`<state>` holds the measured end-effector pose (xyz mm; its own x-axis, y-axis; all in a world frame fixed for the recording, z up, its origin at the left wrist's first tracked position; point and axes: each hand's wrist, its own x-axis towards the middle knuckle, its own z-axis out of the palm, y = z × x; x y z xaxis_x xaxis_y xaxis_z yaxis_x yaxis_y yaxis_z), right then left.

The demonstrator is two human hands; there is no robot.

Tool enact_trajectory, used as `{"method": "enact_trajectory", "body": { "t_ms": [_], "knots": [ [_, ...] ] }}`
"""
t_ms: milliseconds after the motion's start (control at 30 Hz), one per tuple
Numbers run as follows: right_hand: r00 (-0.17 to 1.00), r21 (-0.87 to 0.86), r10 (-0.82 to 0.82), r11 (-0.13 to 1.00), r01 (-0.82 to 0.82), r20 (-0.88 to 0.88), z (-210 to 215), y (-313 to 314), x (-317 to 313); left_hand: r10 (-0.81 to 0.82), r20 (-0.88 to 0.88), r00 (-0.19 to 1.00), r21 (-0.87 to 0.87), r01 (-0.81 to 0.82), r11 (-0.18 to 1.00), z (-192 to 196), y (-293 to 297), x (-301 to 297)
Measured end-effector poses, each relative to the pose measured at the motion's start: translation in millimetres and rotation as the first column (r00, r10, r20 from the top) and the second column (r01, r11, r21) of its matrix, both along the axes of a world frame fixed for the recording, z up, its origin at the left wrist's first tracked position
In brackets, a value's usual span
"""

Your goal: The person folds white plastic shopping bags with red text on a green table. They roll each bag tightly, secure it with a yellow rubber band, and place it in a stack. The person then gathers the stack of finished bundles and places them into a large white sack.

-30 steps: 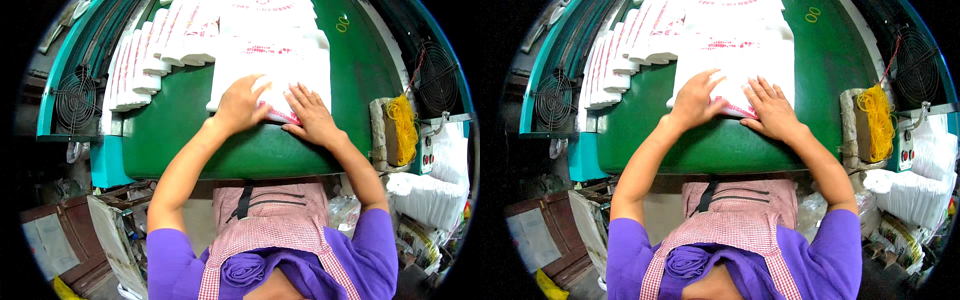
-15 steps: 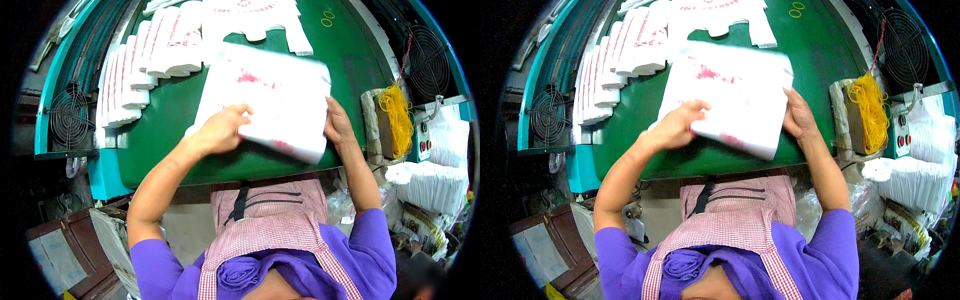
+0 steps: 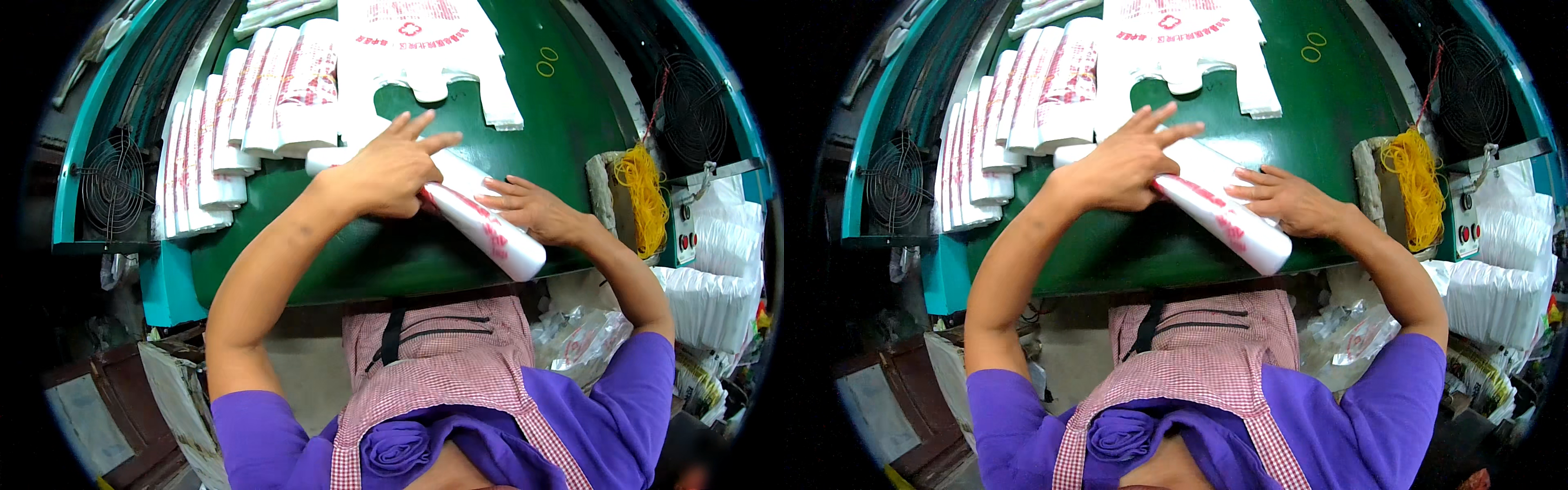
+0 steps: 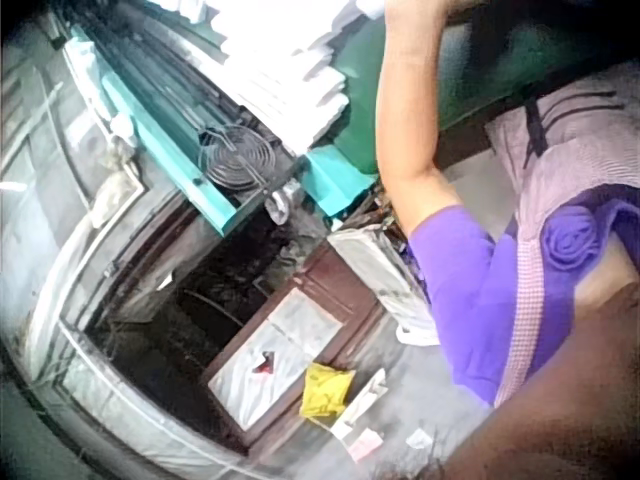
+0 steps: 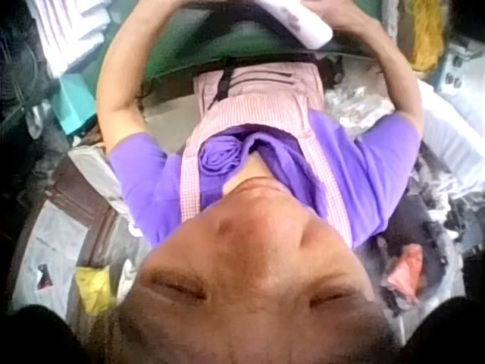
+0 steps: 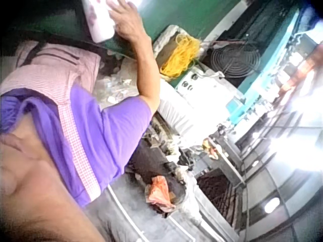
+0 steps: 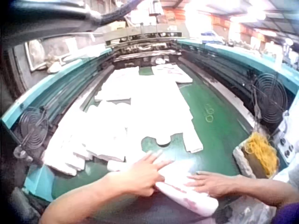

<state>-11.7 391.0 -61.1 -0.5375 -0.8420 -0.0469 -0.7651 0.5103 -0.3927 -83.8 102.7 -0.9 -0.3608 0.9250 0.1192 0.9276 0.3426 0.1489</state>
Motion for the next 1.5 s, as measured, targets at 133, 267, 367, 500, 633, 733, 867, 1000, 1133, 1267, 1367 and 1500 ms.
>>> {"method": "enact_trajectory", "body": {
  "t_ms": [133,267,367,500,633,733,867,1000,1133,1267,1367,1500],
  "knots": [
    [0.812,-0.073,-0.299,0.921,0.384,0.501,23.9,4.3,6.0,0.124,0.429,0.895,-0.282,0.003,0.959,-26.0,-1.3,-0.8],
    [0.945,0.091,-0.305,0.951,0.296,0.115,51.5,-36.4,30.9,0.172,0.442,0.880,-0.210,-0.085,0.974,-30.0,-0.6,44.0],
    [0.948,0.020,-0.315,0.949,0.316,-0.032,36.7,-42.5,33.8,0.055,0.449,0.892,-0.123,0.001,0.992,-23.9,-18.6,51.8],
    [0.712,0.098,-0.639,0.760,0.643,0.291,28.8,-29.2,-14.8,0.423,0.384,0.821,-0.215,-0.366,0.905,-42.3,-27.6,7.5],
    [0.667,-0.065,-0.617,0.712,0.699,0.418,-2.0,-22.6,-59.0,0.213,0.388,0.897,0.166,-0.296,0.941,-64.5,-1.8,1.1],
    [0.569,-0.249,-0.683,0.516,0.820,0.458,-10.0,-1.1,-110.7,0.210,0.540,0.815,-0.012,-0.242,0.970,-62.9,10.7,8.2],
    [0.167,-0.425,-0.980,0.199,0.883,-0.112,-58.2,91.5,-201.5,0.235,0.711,0.663,-0.217,-0.110,0.970,-51.1,10.1,27.2],
    [0.299,-0.225,-0.949,0.314,0.922,-0.099,-57.0,105.4,-210.8,0.202,0.803,0.561,0.064,-0.419,0.906,-47.8,-38.7,72.4],
    [0.448,-0.519,-0.834,0.241,0.820,0.322,4.3,9.5,-150.9,0.182,0.942,0.282,0.104,-0.761,0.640,-30.5,-63.7,79.6],
    [0.878,-0.651,-0.443,0.614,0.446,0.182,46.4,-121.3,-57.9,-0.499,0.863,0.076,0.233,-0.937,0.260,-31.6,-37.4,52.9],
    [0.737,-0.710,-0.274,0.206,0.673,0.618,65.1,-128.2,-30.4,-0.675,0.731,0.102,0.347,-0.907,0.238,-31.0,-29.7,50.6],
    [0.296,-0.307,0.731,-0.124,0.944,0.615,34.4,-101.3,-32.3,-0.775,0.632,-0.025,0.307,-0.910,0.280,-29.4,-31.4,54.6]
  ]
}}
